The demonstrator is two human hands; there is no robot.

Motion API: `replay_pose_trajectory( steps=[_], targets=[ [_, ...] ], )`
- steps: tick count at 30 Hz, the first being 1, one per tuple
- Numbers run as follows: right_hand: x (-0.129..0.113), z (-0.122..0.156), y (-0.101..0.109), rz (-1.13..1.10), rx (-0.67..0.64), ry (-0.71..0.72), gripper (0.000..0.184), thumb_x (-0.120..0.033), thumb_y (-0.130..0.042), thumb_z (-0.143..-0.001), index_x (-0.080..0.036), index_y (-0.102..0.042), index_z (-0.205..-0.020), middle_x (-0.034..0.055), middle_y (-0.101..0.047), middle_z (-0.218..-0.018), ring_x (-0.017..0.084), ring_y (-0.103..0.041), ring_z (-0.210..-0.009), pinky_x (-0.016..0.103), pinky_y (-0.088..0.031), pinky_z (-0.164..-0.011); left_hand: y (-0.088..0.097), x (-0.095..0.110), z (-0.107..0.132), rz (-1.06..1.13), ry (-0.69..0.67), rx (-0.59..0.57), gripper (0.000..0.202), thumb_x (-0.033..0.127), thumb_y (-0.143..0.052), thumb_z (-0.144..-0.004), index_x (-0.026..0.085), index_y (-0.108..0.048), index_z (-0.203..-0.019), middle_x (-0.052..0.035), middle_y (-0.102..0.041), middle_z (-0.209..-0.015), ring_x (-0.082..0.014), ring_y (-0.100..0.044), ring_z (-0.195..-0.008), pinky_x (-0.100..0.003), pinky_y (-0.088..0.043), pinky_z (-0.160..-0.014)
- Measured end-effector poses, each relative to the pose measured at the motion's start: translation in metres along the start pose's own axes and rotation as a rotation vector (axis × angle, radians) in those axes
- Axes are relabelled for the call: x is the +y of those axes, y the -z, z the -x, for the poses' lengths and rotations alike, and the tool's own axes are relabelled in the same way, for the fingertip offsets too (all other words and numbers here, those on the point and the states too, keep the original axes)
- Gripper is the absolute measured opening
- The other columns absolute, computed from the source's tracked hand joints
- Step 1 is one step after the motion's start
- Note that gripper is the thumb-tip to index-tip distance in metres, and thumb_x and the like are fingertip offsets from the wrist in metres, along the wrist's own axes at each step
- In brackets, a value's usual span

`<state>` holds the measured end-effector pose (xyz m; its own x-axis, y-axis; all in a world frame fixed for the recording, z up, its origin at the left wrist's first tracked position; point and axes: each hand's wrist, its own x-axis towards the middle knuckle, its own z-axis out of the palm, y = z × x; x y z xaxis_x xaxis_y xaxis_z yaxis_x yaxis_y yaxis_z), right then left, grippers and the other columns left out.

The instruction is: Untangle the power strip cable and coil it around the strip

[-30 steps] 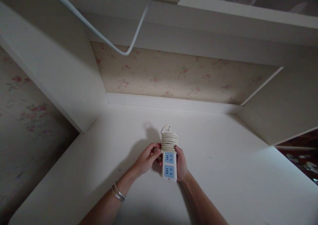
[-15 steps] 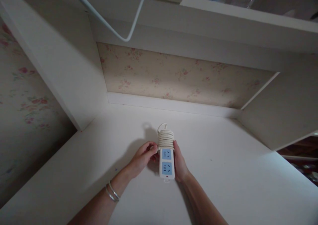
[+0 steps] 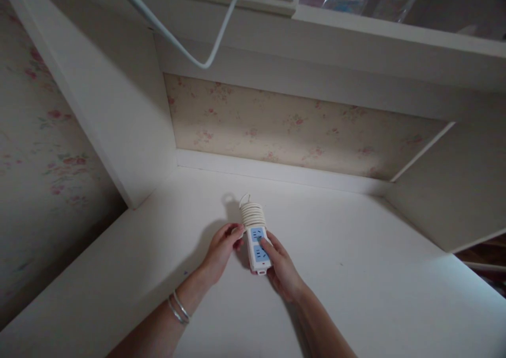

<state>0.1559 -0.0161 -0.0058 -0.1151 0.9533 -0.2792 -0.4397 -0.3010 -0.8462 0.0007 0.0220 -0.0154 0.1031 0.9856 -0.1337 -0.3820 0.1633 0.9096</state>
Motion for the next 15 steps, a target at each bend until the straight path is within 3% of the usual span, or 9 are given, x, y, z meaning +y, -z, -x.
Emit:
replay_pose_trajectory(
  steps=[5,15],
  targets=[
    [0.0014,-0.0020,0.0001,-0.026,0.009,0.041,0.058,-0.042,-0.073,-0.077,-0.021,-0.053,-0.127,0.0046,-0.068,-0.086,0.014,-0.059,-0.060,0.025,-0.051,-0.047,0.0007,0.0001,-0.0018,0.041,0.029,0.002,0.032,0.043,-0.073,-0.074,0.016,-0.066,-0.088,-0.0013,-0.062,-0.085,-0.0090,-0.051,-0.064,-0.023,-0.039,-0.059],
    [0.0022,0.0004,-0.0006,-0.108,-0.046,0.072,0.059,-0.032,-0.077,-0.074,-0.024,-0.056,-0.129,0.0049,-0.072,-0.099,0.016,-0.066,-0.073,0.025,-0.051,-0.064,0.0016,0.0057,-0.0038,0.166,0.037,-0.039,0.024,0.034,-0.075,-0.074,0.012,-0.065,-0.080,0.0013,-0.057,-0.075,-0.0063,-0.044,-0.059,-0.020,-0.033,-0.053]
  ],
)
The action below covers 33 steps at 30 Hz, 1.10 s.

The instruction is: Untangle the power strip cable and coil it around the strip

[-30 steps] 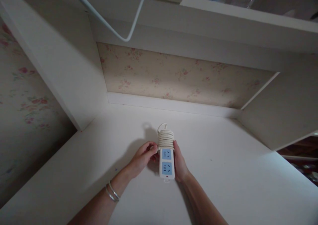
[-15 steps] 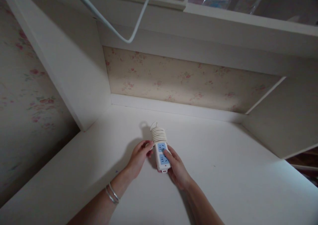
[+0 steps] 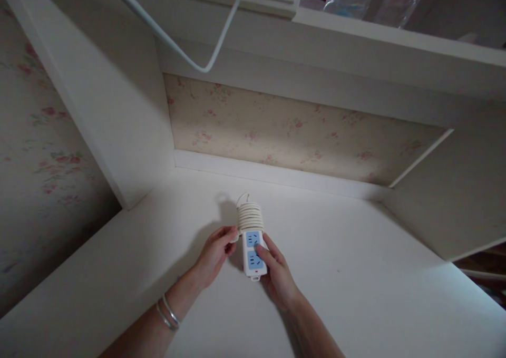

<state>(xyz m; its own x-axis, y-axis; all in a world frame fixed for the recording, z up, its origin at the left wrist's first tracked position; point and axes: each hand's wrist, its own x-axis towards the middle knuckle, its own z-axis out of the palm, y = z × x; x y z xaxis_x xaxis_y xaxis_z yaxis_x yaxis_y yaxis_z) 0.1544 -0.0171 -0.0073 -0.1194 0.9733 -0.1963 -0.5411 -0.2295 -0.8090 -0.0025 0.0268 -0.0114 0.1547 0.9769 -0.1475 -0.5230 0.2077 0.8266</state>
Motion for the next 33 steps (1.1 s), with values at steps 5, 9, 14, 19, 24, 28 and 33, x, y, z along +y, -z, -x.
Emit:
replay_pose_trajectory(
  steps=[5,9,14,19,24,28,33],
  targets=[
    [-0.002,-0.002,-0.004,-0.024,0.045,-0.004,0.055,-0.033,-0.076,-0.075,-0.021,-0.059,-0.125,0.0047,-0.073,-0.093,0.016,-0.065,-0.068,0.026,-0.050,-0.062,-0.003,0.002,0.001,0.022,0.068,0.032,0.028,0.036,-0.074,-0.074,0.013,-0.065,-0.087,0.0004,-0.060,-0.079,-0.0059,-0.046,-0.057,-0.021,-0.034,-0.053],
    [-0.005,-0.006,-0.006,-0.028,0.076,0.042,0.044,-0.033,-0.075,-0.074,-0.015,-0.066,-0.113,0.0072,-0.073,-0.095,0.017,-0.066,-0.072,0.026,-0.049,-0.063,-0.006,0.001,0.004,-0.043,0.094,-0.002,0.037,0.044,-0.072,-0.076,0.014,-0.062,-0.096,-0.0033,-0.064,-0.090,-0.0079,-0.053,-0.060,-0.023,-0.039,-0.057],
    [-0.008,-0.007,-0.007,-0.031,0.034,0.059,0.035,-0.033,-0.071,-0.078,-0.012,-0.069,-0.107,0.0103,-0.072,-0.104,0.018,-0.066,-0.079,0.023,-0.047,-0.064,-0.010,-0.002,0.004,-0.170,0.078,0.037,0.048,0.052,-0.070,-0.074,0.014,-0.058,-0.101,-0.0033,-0.065,-0.090,-0.0093,-0.054,-0.057,-0.025,-0.040,-0.053],
    [-0.007,-0.007,-0.005,-0.011,0.058,0.026,0.036,-0.033,-0.070,-0.079,-0.011,-0.068,-0.107,0.0096,-0.072,-0.096,0.016,-0.064,-0.071,0.023,-0.046,-0.057,-0.010,-0.004,0.001,-0.212,0.064,0.063,0.053,0.054,-0.069,-0.073,0.015,-0.057,-0.107,-0.0026,-0.063,-0.087,-0.0097,-0.055,-0.057,-0.024,-0.042,-0.051],
    [-0.007,-0.009,0.001,-0.010,0.096,0.031,0.035,-0.032,-0.071,-0.076,-0.012,-0.069,-0.105,0.0073,-0.072,-0.088,0.014,-0.061,-0.064,0.022,-0.043,-0.052,-0.006,-0.006,0.000,-0.241,0.046,0.047,0.054,0.051,-0.070,-0.074,0.018,-0.057,-0.115,-0.0042,-0.064,-0.096,-0.0103,-0.058,-0.059,-0.024,-0.045,-0.052],
    [-0.017,-0.011,0.010,0.001,0.161,0.080,0.036,-0.029,-0.071,-0.076,-0.013,-0.069,-0.108,0.0059,-0.072,-0.092,0.014,-0.062,-0.066,0.021,-0.044,-0.052,-0.003,-0.008,0.000,-0.259,0.040,0.088,0.051,0.047,-0.068,-0.077,0.018,-0.055,-0.117,-0.0088,-0.061,-0.109,-0.0103,-0.060,-0.058,-0.026,-0.047,-0.052],
    [-0.038,-0.023,0.046,0.029,0.283,0.158,0.038,-0.025,-0.072,-0.074,-0.015,-0.066,-0.109,0.0051,-0.072,-0.090,0.013,-0.061,-0.059,0.022,-0.043,-0.044,-0.003,-0.006,0.002,-0.294,0.043,0.086,0.044,0.042,-0.066,-0.077,0.016,-0.056,-0.110,-0.0091,-0.060,-0.103,-0.0110,-0.061,-0.058,-0.027,-0.047,-0.052]
  ],
)
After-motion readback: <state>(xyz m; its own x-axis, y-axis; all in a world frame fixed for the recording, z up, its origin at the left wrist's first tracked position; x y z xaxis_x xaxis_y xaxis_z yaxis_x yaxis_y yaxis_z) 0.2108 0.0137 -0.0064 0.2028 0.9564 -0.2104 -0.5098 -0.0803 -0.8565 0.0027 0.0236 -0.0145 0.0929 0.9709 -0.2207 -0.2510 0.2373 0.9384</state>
